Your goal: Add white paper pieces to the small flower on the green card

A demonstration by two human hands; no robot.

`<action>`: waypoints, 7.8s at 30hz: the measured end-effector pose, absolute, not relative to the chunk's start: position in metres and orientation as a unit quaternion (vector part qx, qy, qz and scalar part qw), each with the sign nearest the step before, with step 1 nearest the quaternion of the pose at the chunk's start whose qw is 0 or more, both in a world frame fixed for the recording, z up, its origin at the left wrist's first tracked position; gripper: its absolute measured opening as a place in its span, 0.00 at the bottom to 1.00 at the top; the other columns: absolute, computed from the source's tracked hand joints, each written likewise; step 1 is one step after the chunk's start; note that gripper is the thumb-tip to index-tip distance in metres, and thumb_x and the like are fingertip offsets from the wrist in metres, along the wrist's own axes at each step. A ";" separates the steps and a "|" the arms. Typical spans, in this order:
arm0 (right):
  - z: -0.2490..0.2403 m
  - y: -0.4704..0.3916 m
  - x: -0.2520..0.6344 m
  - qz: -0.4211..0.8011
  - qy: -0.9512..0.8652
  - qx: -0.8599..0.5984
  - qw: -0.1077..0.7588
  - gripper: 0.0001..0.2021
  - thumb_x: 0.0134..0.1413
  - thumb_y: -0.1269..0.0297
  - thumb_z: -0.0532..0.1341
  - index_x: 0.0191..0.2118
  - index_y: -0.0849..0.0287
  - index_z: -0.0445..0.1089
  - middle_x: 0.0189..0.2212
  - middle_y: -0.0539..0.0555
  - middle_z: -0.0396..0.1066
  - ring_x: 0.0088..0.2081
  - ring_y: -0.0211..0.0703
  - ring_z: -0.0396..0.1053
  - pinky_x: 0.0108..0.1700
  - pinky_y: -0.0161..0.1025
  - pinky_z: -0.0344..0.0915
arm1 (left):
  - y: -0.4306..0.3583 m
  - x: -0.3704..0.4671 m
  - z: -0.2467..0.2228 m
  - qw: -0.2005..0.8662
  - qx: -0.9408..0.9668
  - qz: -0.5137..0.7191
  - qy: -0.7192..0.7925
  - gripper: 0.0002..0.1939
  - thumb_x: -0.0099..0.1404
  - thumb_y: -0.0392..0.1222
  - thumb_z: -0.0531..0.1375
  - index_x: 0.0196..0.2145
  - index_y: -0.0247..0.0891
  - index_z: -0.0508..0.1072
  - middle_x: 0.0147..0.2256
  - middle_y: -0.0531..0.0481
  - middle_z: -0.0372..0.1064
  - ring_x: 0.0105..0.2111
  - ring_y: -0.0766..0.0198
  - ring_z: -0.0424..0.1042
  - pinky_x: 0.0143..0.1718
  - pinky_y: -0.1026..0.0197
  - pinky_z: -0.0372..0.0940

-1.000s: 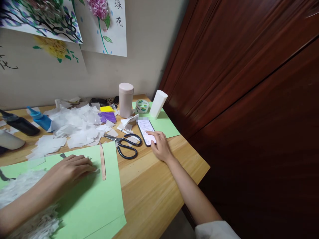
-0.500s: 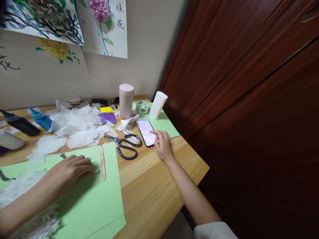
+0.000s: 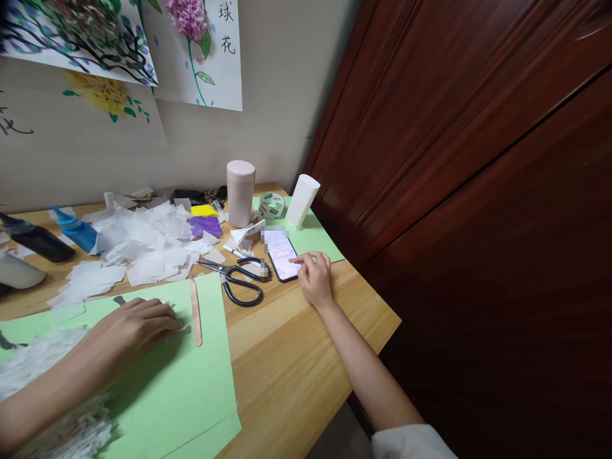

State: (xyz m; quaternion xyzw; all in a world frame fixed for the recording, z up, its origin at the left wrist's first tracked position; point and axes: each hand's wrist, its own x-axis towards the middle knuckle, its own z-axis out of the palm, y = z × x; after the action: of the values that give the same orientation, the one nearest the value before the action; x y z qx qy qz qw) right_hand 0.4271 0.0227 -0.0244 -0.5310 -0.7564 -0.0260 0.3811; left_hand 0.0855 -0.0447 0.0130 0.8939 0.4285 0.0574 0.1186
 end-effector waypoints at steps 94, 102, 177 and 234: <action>0.019 0.009 0.292 -0.152 -0.985 0.005 0.081 0.08 0.58 0.75 0.52 0.29 0.59 0.61 0.23 0.49 0.63 0.27 0.39 0.58 0.29 0.37 0.49 | -0.046 0.056 0.063 0.257 0.781 0.139 0.552 0.11 0.58 0.49 0.58 0.30 0.41 0.76 0.35 0.51 0.71 0.35 0.63 0.68 0.36 0.62 0.61; -0.008 -0.029 0.266 0.237 -0.834 -0.245 0.434 0.05 0.52 0.73 0.51 0.29 0.57 0.61 0.24 0.50 0.63 0.28 0.38 0.63 0.31 0.36 0.61 | -0.057 0.071 0.048 0.197 0.780 0.125 0.580 0.02 0.50 0.38 0.64 0.25 0.42 0.78 0.31 0.49 0.71 0.37 0.57 0.64 0.36 0.56 0.59; -0.017 -0.025 0.262 0.114 -0.870 -0.238 0.416 0.06 0.52 0.70 0.52 0.33 0.58 0.66 0.23 0.50 0.67 0.29 0.40 0.60 0.35 0.39 0.61 | -0.020 0.041 0.024 0.064 0.765 0.034 0.640 0.15 0.56 0.36 0.50 0.33 0.41 0.77 0.36 0.47 0.75 0.38 0.53 0.70 0.38 0.56 0.61; 0.000 0.067 0.442 0.167 -0.800 -0.509 0.270 0.20 0.46 0.80 0.50 0.38 0.54 0.73 0.35 0.52 0.68 0.39 0.42 0.67 0.43 0.39 0.64 | -0.013 0.031 0.013 0.070 0.778 0.013 0.624 0.16 0.59 0.38 0.49 0.34 0.42 0.77 0.37 0.47 0.74 0.37 0.55 0.69 0.40 0.57 0.61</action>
State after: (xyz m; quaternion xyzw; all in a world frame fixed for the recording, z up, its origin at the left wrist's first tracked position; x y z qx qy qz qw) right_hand 0.4418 0.0671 -0.0001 -0.5089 -0.8002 0.1673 0.2696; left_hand 0.0315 -0.0126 0.0133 0.7780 0.6242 0.0132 0.0703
